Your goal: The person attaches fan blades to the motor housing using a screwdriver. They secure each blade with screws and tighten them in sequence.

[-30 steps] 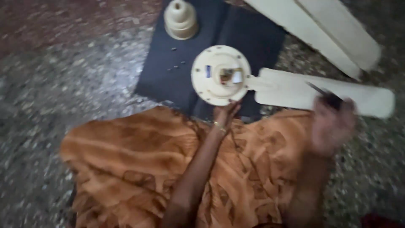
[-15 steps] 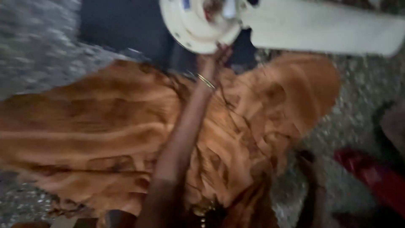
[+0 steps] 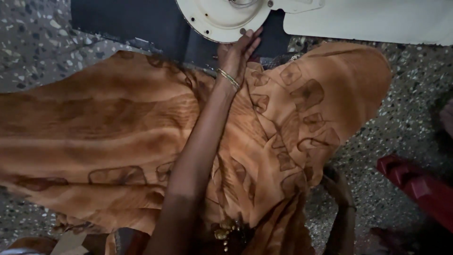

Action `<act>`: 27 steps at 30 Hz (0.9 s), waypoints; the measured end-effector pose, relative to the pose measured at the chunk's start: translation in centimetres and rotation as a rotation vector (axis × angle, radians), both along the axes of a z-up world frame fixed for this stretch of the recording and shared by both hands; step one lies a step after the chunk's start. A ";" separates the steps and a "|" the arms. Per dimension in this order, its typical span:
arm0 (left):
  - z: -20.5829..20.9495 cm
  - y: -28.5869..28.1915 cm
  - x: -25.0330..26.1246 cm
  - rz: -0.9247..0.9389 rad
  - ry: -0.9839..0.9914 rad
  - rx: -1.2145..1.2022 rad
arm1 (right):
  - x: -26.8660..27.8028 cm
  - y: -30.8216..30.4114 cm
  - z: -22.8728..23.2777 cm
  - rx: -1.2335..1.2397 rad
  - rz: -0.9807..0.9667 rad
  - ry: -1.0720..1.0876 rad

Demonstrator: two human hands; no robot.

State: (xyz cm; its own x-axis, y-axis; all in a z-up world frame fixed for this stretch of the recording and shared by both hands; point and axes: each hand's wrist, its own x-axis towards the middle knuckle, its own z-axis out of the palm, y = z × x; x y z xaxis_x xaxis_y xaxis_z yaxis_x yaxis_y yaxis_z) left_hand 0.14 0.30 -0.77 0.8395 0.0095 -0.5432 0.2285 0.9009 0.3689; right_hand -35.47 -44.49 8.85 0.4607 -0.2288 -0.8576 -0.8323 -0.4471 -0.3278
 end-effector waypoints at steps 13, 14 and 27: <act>0.0 0.0 -0.3 -0.007 -0.029 0.024 | 1.3 0.7 -0.5 0.017 0.142 -0.107; -0.1 0.0 -0.2 -0.008 -0.025 0.019 | 1.2 0.8 -0.3 0.009 0.116 -0.090; -1.1 -0.2 -0.6 -0.045 0.016 0.039 | 0.9 0.5 -0.2 -0.085 0.124 -0.010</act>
